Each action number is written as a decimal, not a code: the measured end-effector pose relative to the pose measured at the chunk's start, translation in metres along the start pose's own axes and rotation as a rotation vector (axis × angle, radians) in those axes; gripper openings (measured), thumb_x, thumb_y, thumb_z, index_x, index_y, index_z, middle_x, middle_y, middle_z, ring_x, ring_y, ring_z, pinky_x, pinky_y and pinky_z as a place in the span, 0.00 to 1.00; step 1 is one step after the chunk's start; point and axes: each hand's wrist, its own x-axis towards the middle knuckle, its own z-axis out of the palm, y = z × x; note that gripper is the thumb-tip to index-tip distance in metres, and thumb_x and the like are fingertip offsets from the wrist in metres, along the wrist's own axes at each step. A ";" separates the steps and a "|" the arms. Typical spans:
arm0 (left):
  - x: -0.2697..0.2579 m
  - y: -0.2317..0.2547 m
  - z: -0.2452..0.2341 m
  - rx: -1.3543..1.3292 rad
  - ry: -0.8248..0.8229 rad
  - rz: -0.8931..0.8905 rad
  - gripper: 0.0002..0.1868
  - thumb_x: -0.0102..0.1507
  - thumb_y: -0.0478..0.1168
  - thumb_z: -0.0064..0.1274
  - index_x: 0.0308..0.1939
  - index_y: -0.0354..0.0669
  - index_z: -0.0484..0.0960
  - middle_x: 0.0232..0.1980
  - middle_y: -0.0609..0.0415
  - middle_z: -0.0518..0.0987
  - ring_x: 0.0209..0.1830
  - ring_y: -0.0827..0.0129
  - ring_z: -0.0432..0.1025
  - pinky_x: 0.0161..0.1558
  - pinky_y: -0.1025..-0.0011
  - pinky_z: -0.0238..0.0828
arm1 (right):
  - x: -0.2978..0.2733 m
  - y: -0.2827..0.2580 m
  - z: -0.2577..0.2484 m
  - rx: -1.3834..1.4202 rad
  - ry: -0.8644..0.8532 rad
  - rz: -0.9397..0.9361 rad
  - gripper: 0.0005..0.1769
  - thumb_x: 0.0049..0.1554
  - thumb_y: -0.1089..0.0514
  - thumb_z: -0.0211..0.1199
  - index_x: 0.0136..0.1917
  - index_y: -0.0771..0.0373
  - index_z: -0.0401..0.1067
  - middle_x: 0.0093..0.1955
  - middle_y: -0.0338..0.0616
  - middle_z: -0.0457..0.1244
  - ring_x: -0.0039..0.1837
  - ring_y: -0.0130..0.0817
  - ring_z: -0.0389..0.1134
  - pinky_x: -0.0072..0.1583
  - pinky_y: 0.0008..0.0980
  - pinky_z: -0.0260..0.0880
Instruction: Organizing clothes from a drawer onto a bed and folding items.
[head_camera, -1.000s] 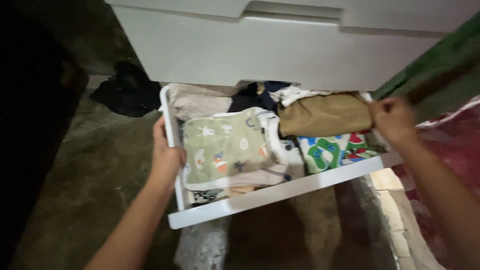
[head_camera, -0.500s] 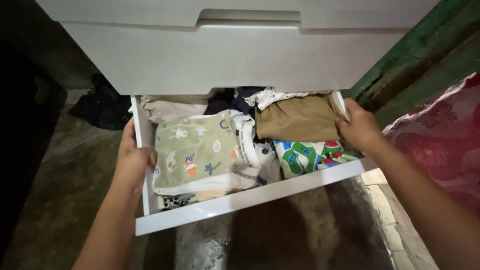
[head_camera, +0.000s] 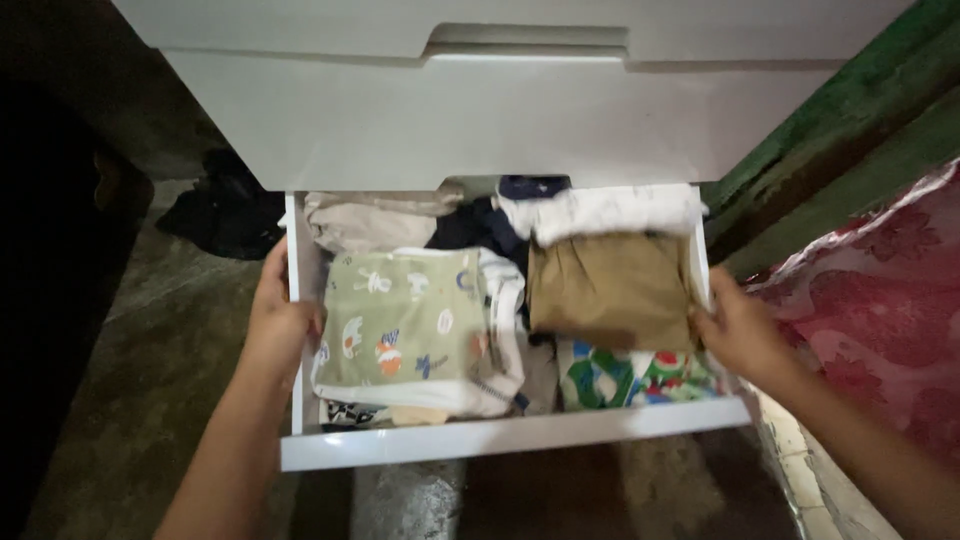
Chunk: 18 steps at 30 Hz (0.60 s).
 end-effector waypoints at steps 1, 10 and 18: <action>-0.005 -0.004 -0.003 0.003 0.000 0.001 0.53 0.45 0.15 0.34 0.74 0.55 0.65 0.61 0.48 0.74 0.28 0.71 0.67 0.20 0.76 0.58 | -0.002 0.013 0.009 0.003 0.000 0.001 0.23 0.59 0.56 0.63 0.66 0.57 0.64 0.40 0.60 0.69 0.41 0.54 0.74 0.45 0.51 0.74; -0.043 -0.043 -0.009 0.030 0.070 -0.089 0.59 0.41 0.16 0.34 0.76 0.60 0.61 0.68 0.52 0.71 0.54 0.73 0.73 0.38 0.82 0.78 | -0.028 0.038 0.034 0.115 -0.250 0.059 0.17 0.53 0.64 0.64 0.55 0.66 0.64 0.40 0.56 0.72 0.41 0.46 0.77 0.46 0.44 0.76; -0.065 -0.075 -0.014 0.030 0.060 -0.291 0.60 0.42 0.16 0.32 0.76 0.67 0.62 0.68 0.55 0.71 0.44 0.62 0.74 0.25 0.75 0.64 | -0.033 0.072 0.060 0.224 -0.402 0.007 0.35 0.46 0.67 0.64 0.67 0.58 0.63 0.42 0.52 0.72 0.42 0.43 0.77 0.46 0.41 0.78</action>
